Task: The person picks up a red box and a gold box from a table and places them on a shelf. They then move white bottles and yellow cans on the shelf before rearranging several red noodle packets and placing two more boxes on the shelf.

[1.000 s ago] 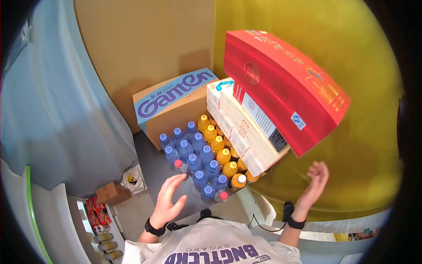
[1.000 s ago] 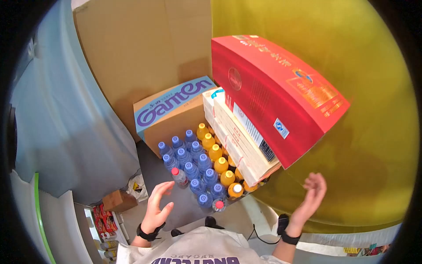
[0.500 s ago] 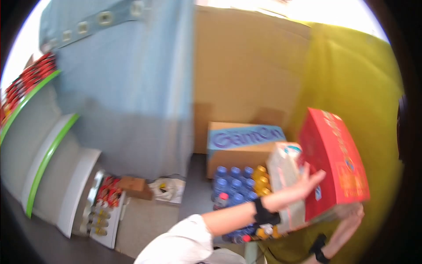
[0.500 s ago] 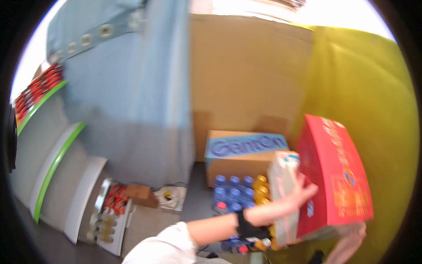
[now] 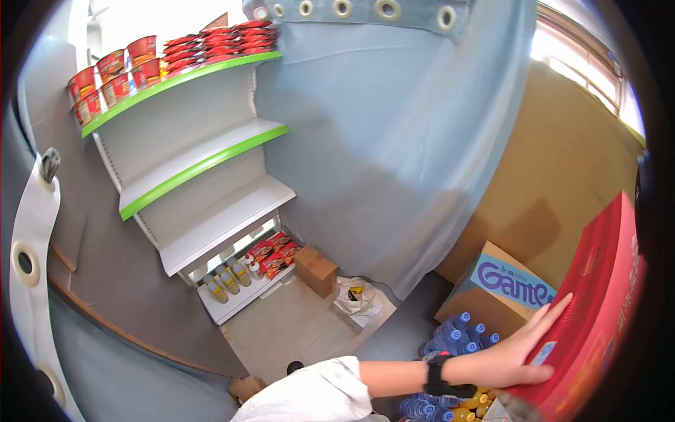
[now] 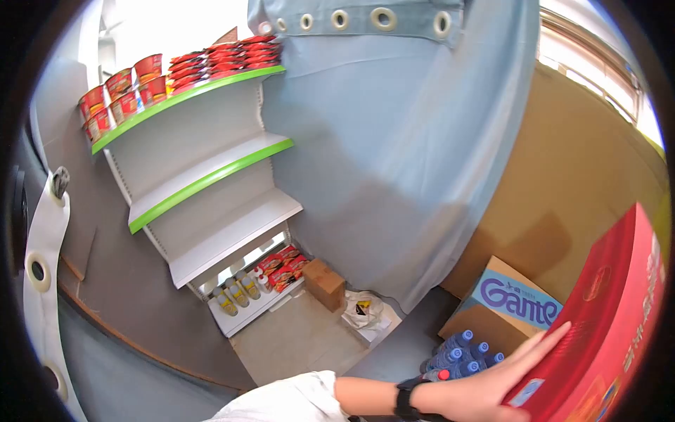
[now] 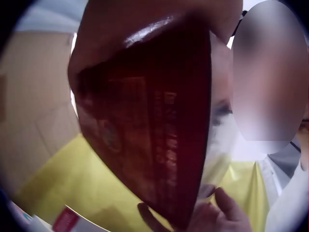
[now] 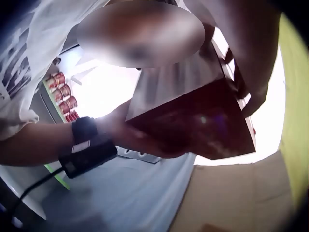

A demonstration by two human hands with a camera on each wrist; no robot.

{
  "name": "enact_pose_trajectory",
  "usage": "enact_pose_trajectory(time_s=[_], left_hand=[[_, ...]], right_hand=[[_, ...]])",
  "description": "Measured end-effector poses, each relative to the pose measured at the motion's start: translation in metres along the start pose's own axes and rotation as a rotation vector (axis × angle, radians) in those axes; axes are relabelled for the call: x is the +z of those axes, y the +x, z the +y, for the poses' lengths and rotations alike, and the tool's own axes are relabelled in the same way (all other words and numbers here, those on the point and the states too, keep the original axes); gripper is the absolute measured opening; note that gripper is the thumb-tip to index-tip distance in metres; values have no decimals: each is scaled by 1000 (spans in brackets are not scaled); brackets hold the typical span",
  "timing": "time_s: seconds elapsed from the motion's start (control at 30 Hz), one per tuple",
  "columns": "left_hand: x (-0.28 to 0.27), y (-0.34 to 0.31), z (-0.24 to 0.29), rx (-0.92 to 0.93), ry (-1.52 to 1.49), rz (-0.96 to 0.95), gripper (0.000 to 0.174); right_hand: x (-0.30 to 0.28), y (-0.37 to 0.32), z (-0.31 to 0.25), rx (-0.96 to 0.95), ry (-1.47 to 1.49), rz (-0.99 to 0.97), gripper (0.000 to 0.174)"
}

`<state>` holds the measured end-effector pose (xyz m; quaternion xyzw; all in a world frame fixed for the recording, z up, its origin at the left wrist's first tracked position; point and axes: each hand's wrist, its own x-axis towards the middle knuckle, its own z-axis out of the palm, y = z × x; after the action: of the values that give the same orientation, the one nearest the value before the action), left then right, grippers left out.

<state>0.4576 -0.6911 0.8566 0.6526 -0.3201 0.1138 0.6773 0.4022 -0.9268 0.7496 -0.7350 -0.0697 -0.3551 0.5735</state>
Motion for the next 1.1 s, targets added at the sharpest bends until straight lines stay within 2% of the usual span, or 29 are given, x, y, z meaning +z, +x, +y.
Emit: enact_pose_trajectory(time_s=[0.07, 0.1, 0.13, 0.17, 0.23, 0.27, 0.33, 0.4, 0.43, 0.57, 0.63, 0.73, 0.83, 1.1], left_hand=[[-32, -31, -7, 171, 131, 39, 93], [-49, -51, -12, 136, 77, 10, 114], [-61, -73, -7, 40, 39, 75, 117], [-71, -101, -25, 138, 41, 166, 101], [-89, -155, -21, -120, 79, 322, 114], [-94, -179, -26, -133, 27, 414, 121], [-92, -228, -35, -230, 222, 523, 125], [-93, -258, -31, -287, 246, 601, 125], [-93, -272, -27, -349, 253, 671, 125], [-114, -304, 4, -359, 266, 750, 124], [-131, -316, 26, -440, 275, 730, 129], [-162, -341, 41, -441, 320, 694, 126], [-183, -359, 60, -511, 446, 713, 120], [-228, -416, 91, -558, 612, 818, 111]], right_hand=[[31, -14, -3, 178, 269, -241, 61], [45, -22, -2, 267, 374, -376, 62], [60, -30, -2, 367, 476, -508, 63], [74, -38, -2, 466, 563, -632, 64], [100, -52, -1, 616, 669, -835, 66], [111, -59, -1, 676, 709, -924, 67], [136, -72, -2, 735, 717, -1050, 68], [165, -84, -12, 707, 708, -1139, 68], [177, -89, -18, 692, 699, -1180, 68], [221, -109, -38, 624, 706, -1285, 69], [241, -118, -49, 592, 719, -1315, 69], [271, -135, -67, 545, 745, -1352, 69], [297, -159, -82, 576, 739, -1341, 64], [350, -221, -122, 608, 720, -1363, 53]])
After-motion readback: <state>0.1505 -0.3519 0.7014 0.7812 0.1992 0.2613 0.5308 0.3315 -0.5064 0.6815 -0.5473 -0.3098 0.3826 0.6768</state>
